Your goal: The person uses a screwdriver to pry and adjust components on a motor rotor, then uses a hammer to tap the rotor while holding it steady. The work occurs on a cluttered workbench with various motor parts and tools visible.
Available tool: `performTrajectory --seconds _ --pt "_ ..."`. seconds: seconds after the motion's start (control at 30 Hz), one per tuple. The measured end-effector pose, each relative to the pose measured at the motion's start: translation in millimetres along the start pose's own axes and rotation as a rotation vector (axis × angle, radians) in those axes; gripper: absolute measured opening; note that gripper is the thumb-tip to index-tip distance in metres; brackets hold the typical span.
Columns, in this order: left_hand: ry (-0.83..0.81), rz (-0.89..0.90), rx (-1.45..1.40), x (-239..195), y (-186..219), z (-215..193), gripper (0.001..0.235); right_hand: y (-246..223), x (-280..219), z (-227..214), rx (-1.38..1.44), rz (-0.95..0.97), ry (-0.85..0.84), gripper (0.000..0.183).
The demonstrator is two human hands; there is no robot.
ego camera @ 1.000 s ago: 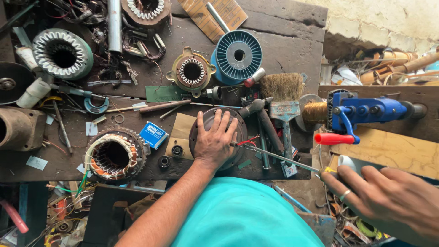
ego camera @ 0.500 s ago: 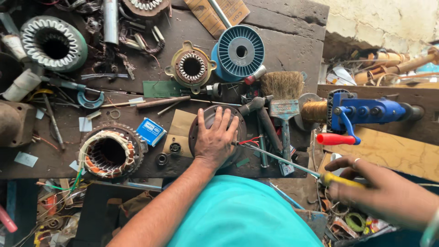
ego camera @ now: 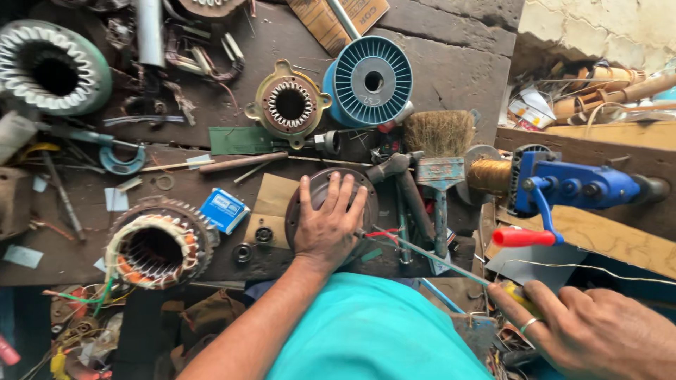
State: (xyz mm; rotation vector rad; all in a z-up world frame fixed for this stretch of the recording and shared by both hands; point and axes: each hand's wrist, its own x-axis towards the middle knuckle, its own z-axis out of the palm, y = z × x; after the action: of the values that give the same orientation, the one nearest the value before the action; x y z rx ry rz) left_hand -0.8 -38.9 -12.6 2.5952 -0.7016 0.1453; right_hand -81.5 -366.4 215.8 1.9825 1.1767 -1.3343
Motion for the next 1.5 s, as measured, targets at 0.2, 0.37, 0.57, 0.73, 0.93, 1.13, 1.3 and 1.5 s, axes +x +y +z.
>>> performTrajectory --seconds 0.2,0.37,0.57,0.73,0.93,1.13,1.3,1.5 --pt "-0.043 -0.02 -0.019 0.1 0.6 -0.4 0.044 2.2 -5.8 10.7 0.462 0.342 -0.289 0.074" --pt "-0.081 -0.025 0.004 -0.3 -0.3 -1.0 0.049 0.3 4.5 10.9 1.879 0.953 0.06 0.045" --pt "-0.039 -0.019 -0.014 -7.4 2.9 -1.8 0.046 23.4 3.6 -16.5 2.501 0.984 -0.216 0.04" --pt "-0.008 0.003 -0.017 1.0 1.9 0.1 0.048 22.7 6.1 -14.3 1.892 0.958 0.165 0.061" --pt "-0.009 0.007 0.001 -0.4 -0.5 0.2 0.048 -5.8 -21.0 -8.6 0.076 0.255 0.378 0.072" --pt "-0.056 0.01 -0.002 -2.9 -1.6 0.7 0.055 -9.8 -6.1 3.9 -0.153 0.024 -0.054 0.068" --pt "-0.067 -0.003 -0.007 2.9 -0.9 -1.7 0.055 -11.6 -8.2 18.5 0.066 -0.011 -0.226 0.065" --pt "-0.066 -0.025 0.001 -1.6 0.6 1.3 0.052 -25.8 3.4 13.1 0.894 0.223 0.464 0.053"
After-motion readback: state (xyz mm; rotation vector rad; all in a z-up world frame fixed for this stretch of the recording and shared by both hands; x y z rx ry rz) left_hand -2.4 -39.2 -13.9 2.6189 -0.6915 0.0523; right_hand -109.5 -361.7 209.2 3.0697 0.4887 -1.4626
